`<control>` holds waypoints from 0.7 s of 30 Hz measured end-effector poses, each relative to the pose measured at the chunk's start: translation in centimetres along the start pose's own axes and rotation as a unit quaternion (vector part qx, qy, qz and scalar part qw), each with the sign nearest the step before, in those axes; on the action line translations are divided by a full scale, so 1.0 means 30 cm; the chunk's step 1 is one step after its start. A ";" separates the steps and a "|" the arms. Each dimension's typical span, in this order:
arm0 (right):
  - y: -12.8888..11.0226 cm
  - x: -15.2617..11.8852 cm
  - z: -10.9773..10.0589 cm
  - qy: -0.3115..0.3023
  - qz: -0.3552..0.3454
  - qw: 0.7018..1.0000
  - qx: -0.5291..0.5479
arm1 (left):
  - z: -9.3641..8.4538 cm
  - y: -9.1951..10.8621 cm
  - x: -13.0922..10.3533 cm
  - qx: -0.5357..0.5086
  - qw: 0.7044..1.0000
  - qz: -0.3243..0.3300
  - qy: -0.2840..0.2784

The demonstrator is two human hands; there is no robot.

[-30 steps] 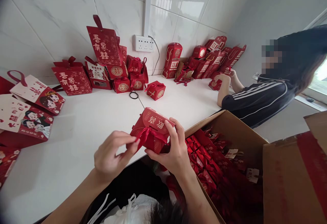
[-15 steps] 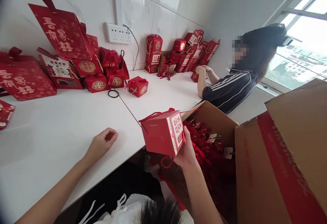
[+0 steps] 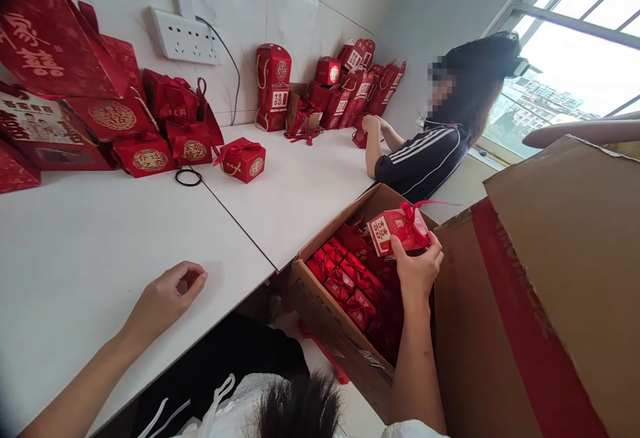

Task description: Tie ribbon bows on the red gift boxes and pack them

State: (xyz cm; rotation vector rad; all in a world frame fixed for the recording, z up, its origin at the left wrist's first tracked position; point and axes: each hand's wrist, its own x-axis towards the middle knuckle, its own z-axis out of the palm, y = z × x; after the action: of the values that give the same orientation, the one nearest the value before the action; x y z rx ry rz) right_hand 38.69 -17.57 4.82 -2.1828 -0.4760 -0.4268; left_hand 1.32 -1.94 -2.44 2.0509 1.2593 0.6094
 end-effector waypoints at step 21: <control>0.064 -0.127 0.146 -0.474 0.282 0.762 0.339 | 0.014 -0.028 0.000 0.032 0.999 0.015 -0.004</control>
State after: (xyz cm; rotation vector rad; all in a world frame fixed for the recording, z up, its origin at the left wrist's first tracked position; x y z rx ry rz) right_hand 36.90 -15.90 -0.78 -1.5368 -0.3658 1.0907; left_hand 1.10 -1.78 -3.32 2.1270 1.2612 0.5815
